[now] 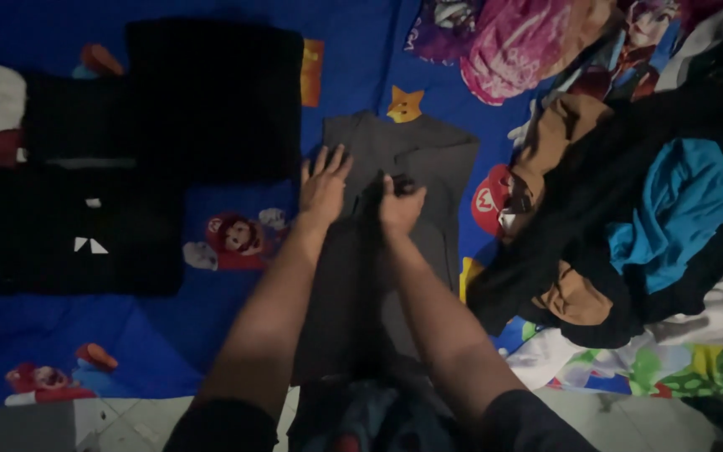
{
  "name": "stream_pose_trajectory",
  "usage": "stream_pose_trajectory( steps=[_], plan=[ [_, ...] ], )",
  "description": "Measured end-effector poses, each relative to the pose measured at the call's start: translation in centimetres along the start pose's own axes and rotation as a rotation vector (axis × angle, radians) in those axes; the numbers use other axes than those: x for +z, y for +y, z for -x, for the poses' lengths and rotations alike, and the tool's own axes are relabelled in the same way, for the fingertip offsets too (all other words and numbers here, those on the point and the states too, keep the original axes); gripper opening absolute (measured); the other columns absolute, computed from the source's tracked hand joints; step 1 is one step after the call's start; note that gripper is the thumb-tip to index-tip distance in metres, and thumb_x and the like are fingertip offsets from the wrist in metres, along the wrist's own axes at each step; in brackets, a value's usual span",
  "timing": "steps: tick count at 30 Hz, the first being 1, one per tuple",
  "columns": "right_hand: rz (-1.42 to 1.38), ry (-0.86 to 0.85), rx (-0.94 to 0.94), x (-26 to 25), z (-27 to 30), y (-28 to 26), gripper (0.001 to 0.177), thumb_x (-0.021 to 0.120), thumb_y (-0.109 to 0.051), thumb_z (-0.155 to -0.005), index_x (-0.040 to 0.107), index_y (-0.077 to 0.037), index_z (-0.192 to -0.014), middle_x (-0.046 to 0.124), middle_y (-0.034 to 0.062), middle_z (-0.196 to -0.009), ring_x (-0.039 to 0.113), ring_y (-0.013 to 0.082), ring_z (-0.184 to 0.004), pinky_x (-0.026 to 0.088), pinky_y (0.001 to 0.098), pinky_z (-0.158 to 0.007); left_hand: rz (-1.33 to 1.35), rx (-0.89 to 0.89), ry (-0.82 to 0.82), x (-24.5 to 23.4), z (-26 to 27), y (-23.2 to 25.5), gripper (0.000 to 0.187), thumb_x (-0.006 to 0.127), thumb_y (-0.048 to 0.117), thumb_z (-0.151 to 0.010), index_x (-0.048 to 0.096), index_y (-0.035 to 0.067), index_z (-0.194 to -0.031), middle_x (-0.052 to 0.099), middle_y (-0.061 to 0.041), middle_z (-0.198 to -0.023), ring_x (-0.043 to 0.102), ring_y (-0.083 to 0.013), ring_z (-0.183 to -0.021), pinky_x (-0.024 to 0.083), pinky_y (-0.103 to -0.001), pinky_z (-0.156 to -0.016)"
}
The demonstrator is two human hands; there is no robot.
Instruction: The person folds a pair of dark gray pants and a light blue t-shirt on a bed with a blue Mario-themed sheet. The pants are folded into a compact rectangle and placed on a stack of black clothing. The t-shirt is smoothed, folded in half, then folded again into a small rectangle and placed on the same stack.
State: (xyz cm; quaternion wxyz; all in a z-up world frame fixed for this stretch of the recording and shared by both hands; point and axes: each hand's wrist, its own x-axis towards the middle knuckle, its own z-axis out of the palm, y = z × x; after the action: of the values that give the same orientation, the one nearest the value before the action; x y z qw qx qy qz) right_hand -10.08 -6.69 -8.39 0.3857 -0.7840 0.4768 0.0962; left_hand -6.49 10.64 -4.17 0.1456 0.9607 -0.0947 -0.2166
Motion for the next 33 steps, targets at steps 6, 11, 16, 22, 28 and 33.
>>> stream_pose_trajectory(
  steps=[6, 11, 16, 22, 28, 33],
  plan=[
    [0.852, -0.296, -0.908, -1.8, 4.1, -3.8, 0.059, 0.073, -0.031, -0.088, 0.053, -0.020, -0.142, 0.041, 0.0091, -0.149, 0.038, 0.0338, -0.139, 0.033, 0.0566, -0.112, -0.154, 0.014, -0.229, -2.7, 0.3, -0.6, 0.114, 0.085, 0.042, -0.081, 0.017, 0.014, -0.167, 0.006, -0.010, -0.176, 0.006, -0.0400, -0.160, 0.011, -0.055, -0.130],
    [0.970, -0.406, -1.147, -4.6, 3.5, 0.1, 0.037, 0.067, -0.022, -0.090, 0.062, -0.017, -0.127, 0.041, 0.0066, -0.157, 0.028, 0.0285, -0.151, 0.026, 0.0644, -0.113, -0.159, -0.055, -0.199, 1.7, -1.7, -2.8, 0.148, 0.098, 0.044, -0.057, 0.005, 0.014, -0.169, -0.002, -0.015, -0.175, -0.005, -0.0452, -0.158, 0.008, -0.051, -0.131],
    [1.080, -0.358, -1.250, -8.2, 2.4, 3.4, 0.024, 0.060, -0.019, -0.097, 0.062, -0.018, -0.121, 0.043, -0.0009, -0.159, 0.033, 0.0227, -0.149, 0.030, 0.0620, -0.111, -0.161, -0.068, -0.165, 2.0, -2.4, -2.6, 0.152, 0.102, 0.037, -0.050, 0.010, 0.014, -0.169, 0.002, -0.017, -0.174, -0.004, -0.0461, -0.157, 0.011, -0.051, -0.130],
    [1.072, -0.500, -1.142, -9.9, 2.0, 4.9, 0.028, 0.061, -0.017, -0.096, 0.059, -0.013, -0.123, 0.014, 0.0000, -0.174, 0.021, 0.0271, -0.156, 0.032, 0.0615, -0.111, -0.170, -0.098, -0.225, 2.0, -2.7, -2.5, 0.156, 0.103, 0.034, -0.046, 0.009, 0.016, -0.168, 0.002, -0.016, -0.174, -0.003, -0.0432, -0.158, 0.009, -0.053, -0.129],
    [0.792, -0.291, -0.915, -11.6, 2.1, 9.3, 0.039, 0.070, -0.019, -0.087, 0.057, -0.011, -0.123, 0.029, 0.0083, -0.168, 0.028, 0.0254, -0.154, 0.033, 0.0542, -0.111, -0.069, -0.082, -0.152, -2.6, -1.0, 0.3, 0.131, 0.093, 0.043, -0.068, 0.013, 0.019, -0.168, 0.016, -0.019, -0.172, 0.019, -0.0428, -0.156, 0.024, -0.056, -0.125],
    [0.416, -0.044, -0.759, -14.3, 2.2, 15.4, 0.063, 0.065, -0.011, -0.081, 0.051, -0.001, -0.141, 0.044, 0.0237, -0.155, 0.044, 0.0395, -0.143, 0.040, 0.0515, -0.113, -0.056, 0.117, 0.058, -5.1, -1.0, 5.4, 0.098, 0.082, 0.037, -0.089, 0.025, 0.014, -0.165, 0.037, -0.017, -0.161, 0.041, -0.0360, -0.145, 0.039, -0.053, -0.113]
  ],
)
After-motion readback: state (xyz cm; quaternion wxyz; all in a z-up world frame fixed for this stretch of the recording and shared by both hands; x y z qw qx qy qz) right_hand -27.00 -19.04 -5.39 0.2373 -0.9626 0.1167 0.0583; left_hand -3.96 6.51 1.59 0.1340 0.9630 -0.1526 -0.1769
